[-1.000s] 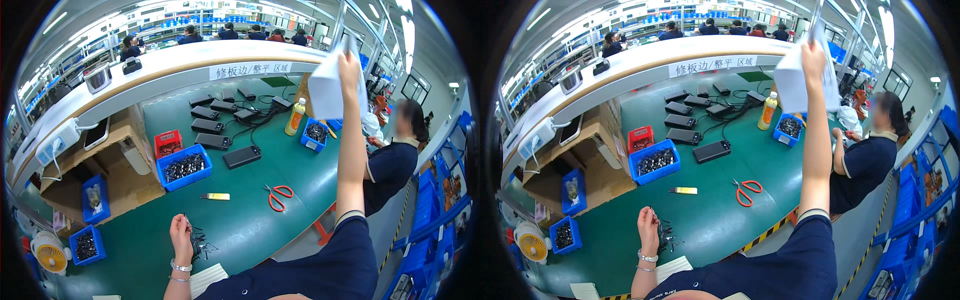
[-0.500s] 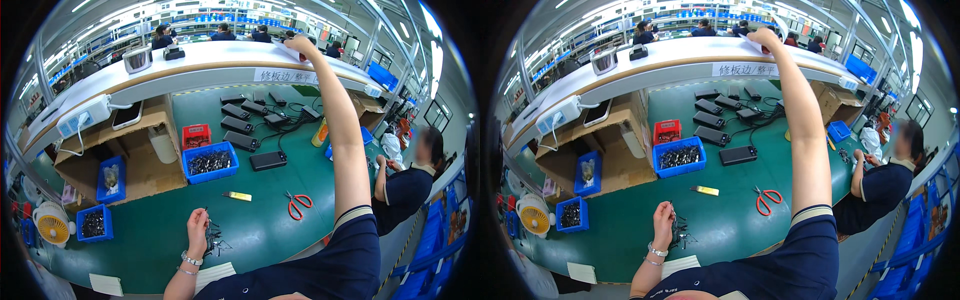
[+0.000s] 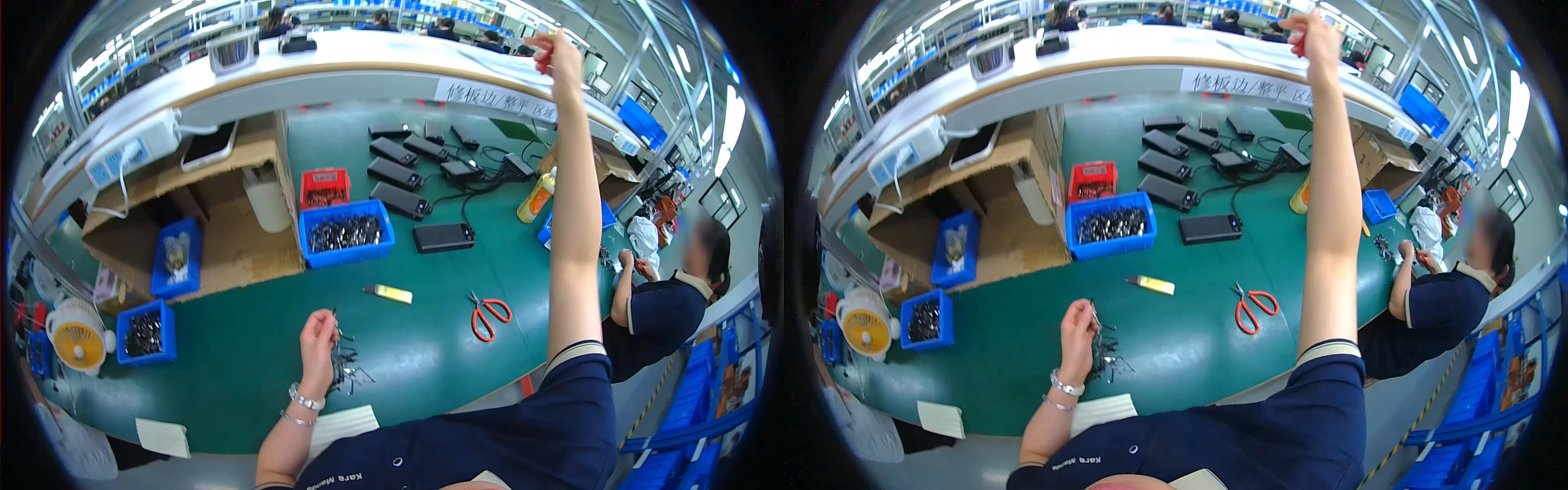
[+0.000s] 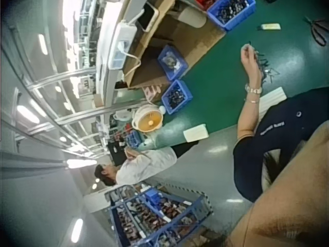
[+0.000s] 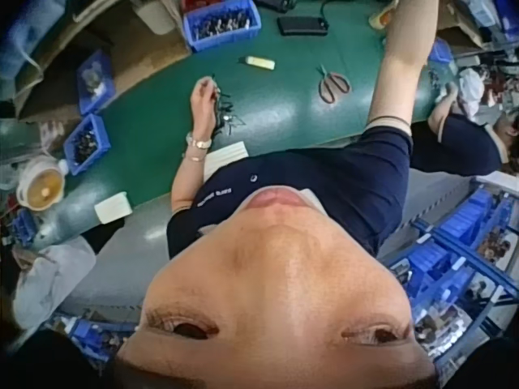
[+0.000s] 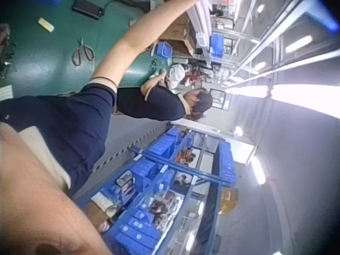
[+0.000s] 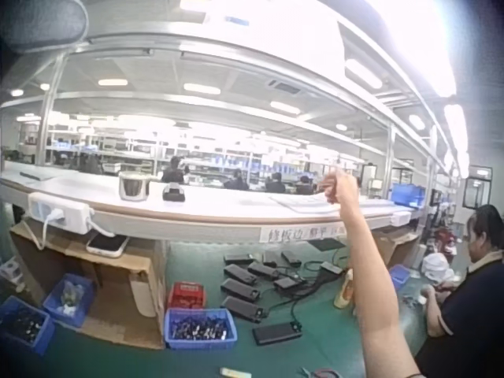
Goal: Using pliers to manipulate and join small plastic and wire components at a factory workstation.
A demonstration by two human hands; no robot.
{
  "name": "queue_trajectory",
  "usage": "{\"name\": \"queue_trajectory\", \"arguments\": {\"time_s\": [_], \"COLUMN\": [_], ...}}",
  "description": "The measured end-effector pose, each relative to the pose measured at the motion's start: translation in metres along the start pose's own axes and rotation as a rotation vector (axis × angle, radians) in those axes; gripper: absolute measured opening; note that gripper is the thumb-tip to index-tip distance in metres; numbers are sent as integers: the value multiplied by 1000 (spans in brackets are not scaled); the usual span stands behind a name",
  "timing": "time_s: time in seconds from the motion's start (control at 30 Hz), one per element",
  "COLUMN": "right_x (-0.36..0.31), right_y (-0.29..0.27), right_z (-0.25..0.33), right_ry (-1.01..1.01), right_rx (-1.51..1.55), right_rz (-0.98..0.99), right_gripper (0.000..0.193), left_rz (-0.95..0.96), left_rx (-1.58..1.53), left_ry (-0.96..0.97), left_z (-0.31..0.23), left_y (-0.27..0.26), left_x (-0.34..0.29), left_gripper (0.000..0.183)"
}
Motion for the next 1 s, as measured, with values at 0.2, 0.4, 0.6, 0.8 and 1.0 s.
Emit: {"name": "queue_trajectory", "arguments": {"time_s": [0.2,0.4,0.6,0.8,1.0], "right_x": [-208,-378,-484,-540,-535], "right_y": [-29,12,25,28,25], "right_z": [50,-6,-26,-38,-37], "right_ry": [50,219,769,1189,1262], "right_rx": [297,95,211,322,317], "right_rz": [138,540,805,941,1034], "right_gripper": [44,47,50,50,50], "left_rz": [30,-38,46,80,92], "left_rx": [-18,-55,-99,-38,69], "left_ry": [170,131,160,208,264], "left_z": [-19,-19,-12,-11,-10], "left_y": [12,2,1,1,4], "left_x": [6,12,9,8,12], "left_gripper": [8,9,8,10,10]}}
Point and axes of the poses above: each hand's wrist, its own x-axis towards the middle knuckle, its own y-axis out of the palm, z = x × y, the point moved 3 cm from there along x, towards the middle knuckle, and after that the axes turned 11 degrees about -z, right-handed, at the moved point
